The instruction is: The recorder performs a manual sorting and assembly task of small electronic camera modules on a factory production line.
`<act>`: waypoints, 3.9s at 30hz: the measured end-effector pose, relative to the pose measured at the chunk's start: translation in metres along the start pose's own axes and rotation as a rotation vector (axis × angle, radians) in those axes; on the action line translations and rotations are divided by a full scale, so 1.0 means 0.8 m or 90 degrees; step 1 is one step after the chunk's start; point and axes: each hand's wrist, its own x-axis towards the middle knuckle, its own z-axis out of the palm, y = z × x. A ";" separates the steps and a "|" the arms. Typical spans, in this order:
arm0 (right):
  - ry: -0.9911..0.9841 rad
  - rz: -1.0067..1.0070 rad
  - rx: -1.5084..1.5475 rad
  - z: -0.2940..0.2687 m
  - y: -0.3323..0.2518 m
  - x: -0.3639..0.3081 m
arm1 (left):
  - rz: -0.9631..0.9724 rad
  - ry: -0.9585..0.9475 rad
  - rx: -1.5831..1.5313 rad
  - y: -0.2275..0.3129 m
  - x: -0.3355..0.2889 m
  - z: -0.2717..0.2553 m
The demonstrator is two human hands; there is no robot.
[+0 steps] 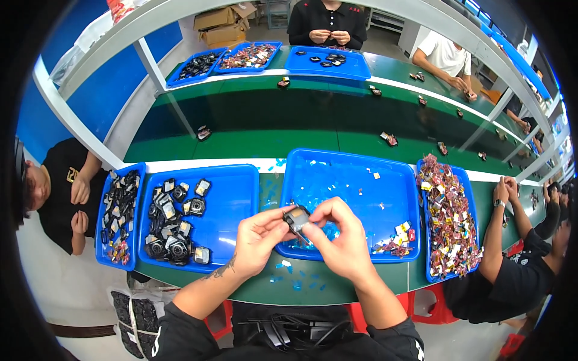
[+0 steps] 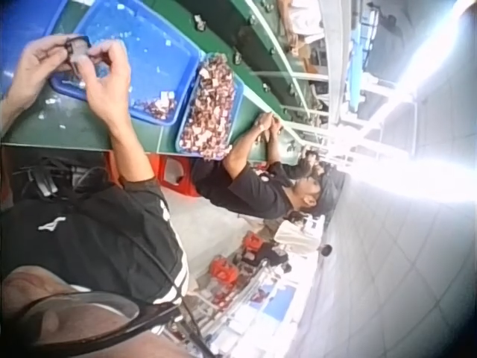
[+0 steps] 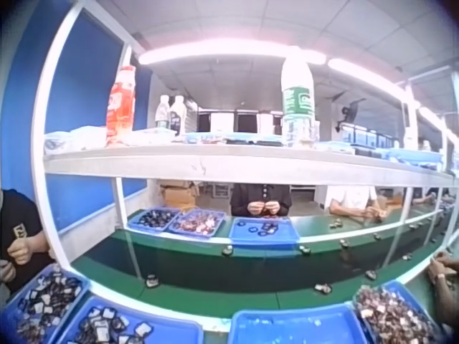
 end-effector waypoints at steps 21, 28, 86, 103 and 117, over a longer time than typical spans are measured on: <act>-0.053 -0.019 -0.188 0.005 -0.020 -0.013 | 0.451 -0.045 0.642 0.019 0.005 -0.016; -0.081 0.246 0.186 -0.009 -0.002 -0.012 | 0.001 -0.045 0.188 0.014 0.005 -0.015; 0.060 0.249 -0.519 -0.104 0.221 0.289 | 0.861 -0.117 0.363 0.249 -0.131 0.068; -0.317 0.220 -0.816 -0.382 0.043 0.042 | -0.147 0.358 1.089 0.116 -0.141 -0.199; -0.093 0.072 -0.667 -0.383 0.042 0.003 | -0.097 0.289 1.088 0.063 -0.050 -0.163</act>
